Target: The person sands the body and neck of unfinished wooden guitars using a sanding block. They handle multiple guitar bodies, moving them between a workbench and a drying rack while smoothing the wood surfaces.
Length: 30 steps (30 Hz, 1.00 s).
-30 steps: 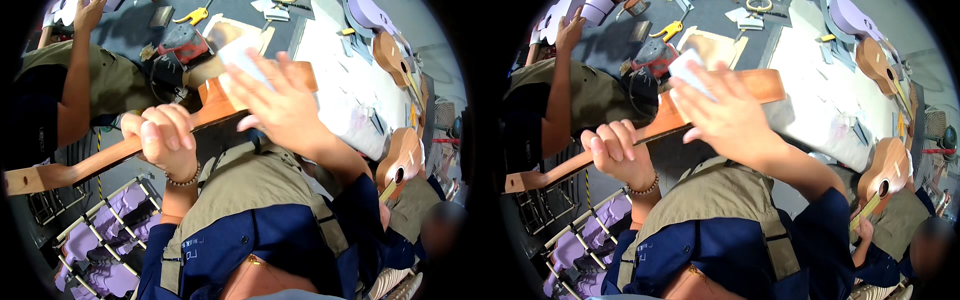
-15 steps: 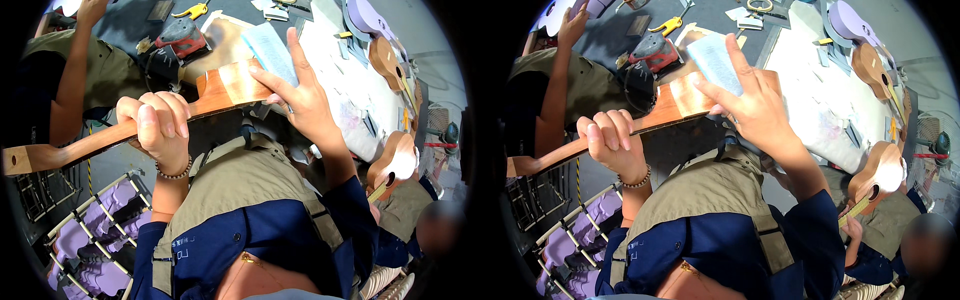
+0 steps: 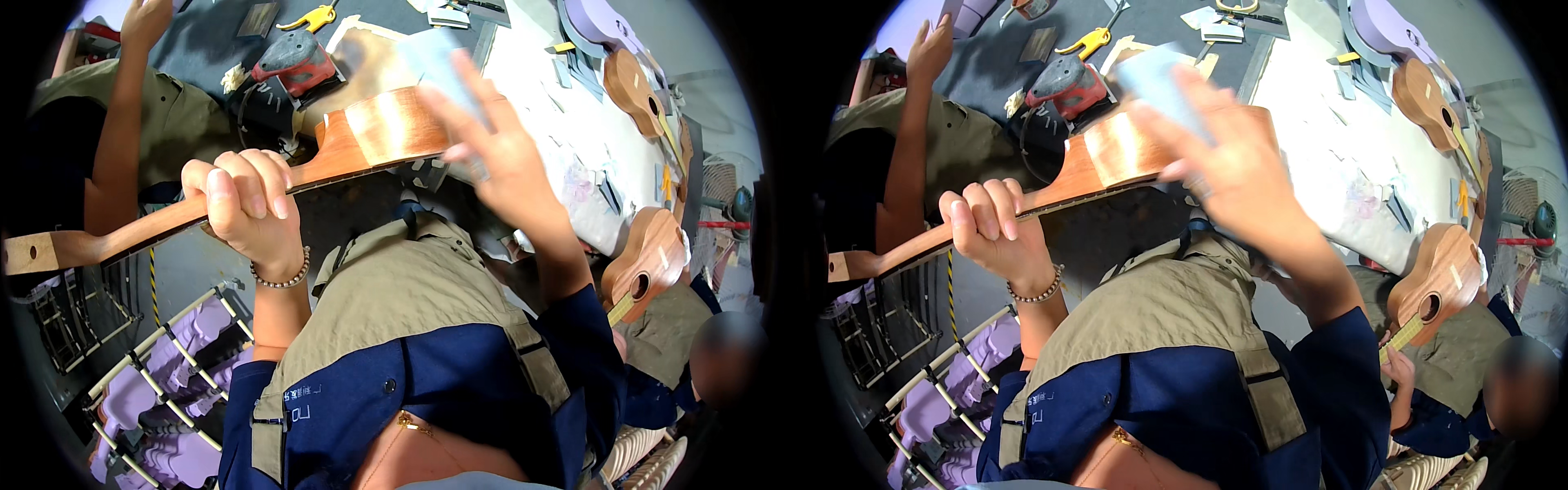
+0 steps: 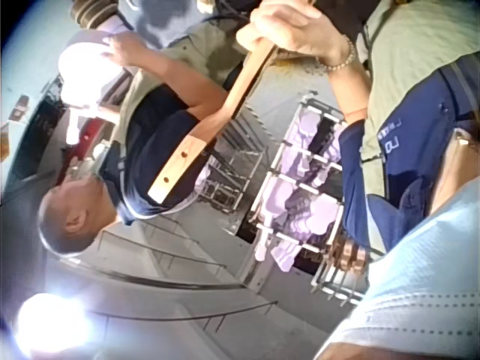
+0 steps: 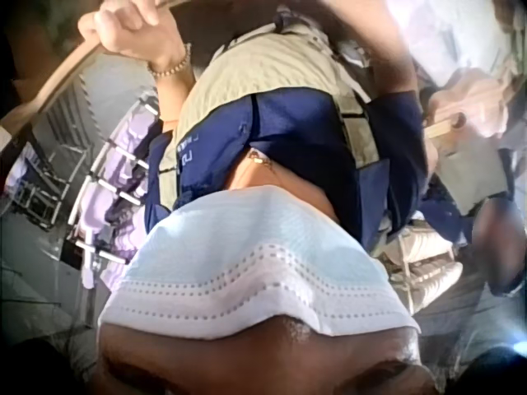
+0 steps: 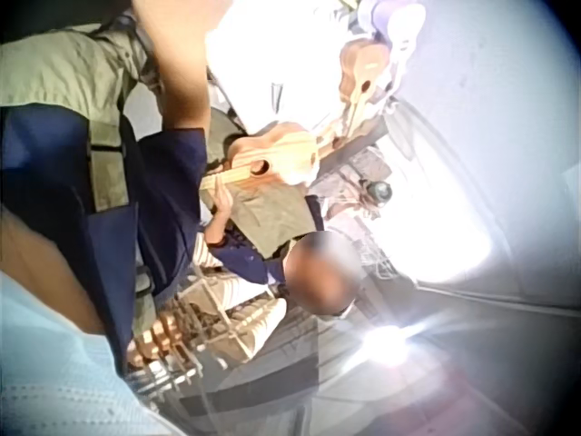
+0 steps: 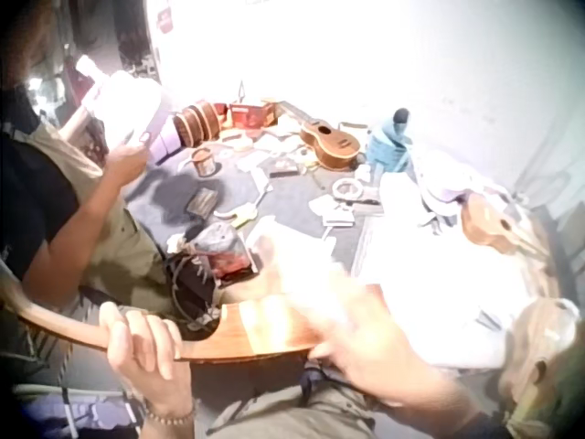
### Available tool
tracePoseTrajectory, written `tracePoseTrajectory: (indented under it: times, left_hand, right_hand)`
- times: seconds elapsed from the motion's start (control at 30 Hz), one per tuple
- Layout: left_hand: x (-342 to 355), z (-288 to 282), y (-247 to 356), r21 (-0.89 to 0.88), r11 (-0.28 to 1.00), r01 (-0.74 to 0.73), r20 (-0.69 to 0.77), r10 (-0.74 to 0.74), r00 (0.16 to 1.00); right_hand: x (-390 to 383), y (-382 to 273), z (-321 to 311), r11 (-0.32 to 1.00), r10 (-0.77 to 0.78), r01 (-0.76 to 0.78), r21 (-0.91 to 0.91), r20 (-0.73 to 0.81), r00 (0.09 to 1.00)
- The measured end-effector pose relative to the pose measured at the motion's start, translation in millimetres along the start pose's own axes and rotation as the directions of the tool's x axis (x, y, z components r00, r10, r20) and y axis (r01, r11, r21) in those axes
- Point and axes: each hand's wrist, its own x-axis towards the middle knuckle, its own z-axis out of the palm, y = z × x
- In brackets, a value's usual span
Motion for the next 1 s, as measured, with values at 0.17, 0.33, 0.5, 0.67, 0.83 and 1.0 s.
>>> tracePoseTrajectory:
  times: [0.17, 0.33, 0.5, 0.67, 0.83, 1.0]
  left_hand:
    - [-3.2, -0.9, -0.8, -0.051, 0.998, -0.022, -0.122, 0.016, 0.992]
    - [-26.3, -29.0, 1.6, -0.166, 0.985, -0.053, -0.133, 0.031, 0.991]
    - [-40.8, -57.0, 6.7, -0.213, 0.976, -0.051, -0.173, 0.014, 0.985]
    - [-50.1, -75.8, 6.3, -0.27, 0.962, -0.039, -0.19, -0.014, 0.982]
    - [-54.1, -93.9, 2.9, -0.279, 0.96, -0.001, -0.5, -0.145, 0.854]
    - [-75.5, -123.4, -49.3, -0.219, 0.938, 0.269, -0.831, -0.323, 0.452]
  right_hand:
    - [14.6, -21.0, 25.8, 0.974, -0.117, 0.139, -0.177, 0.128, 0.985]
    - [-23.0, 11.7, 67.9, 0.979, 0.166, -0.17, -0.11, -0.038, 0.985]
    - [-35.2, 53.8, 39.8, 0.869, 0.261, -0.235, -0.436, -0.001, 0.965]
    - [-25.0, 8.2, 57.4, 0.927, 0.092, -0.038, -0.372, 0.129, 0.987]
    - [-28.0, 49.4, 46.8, 0.912, 0.262, -0.245, -0.328, 0.007, 0.965]
    - [-6.8, -12.0, 72.0, 0.953, -0.087, 0.16, -0.256, 0.275, 0.958]
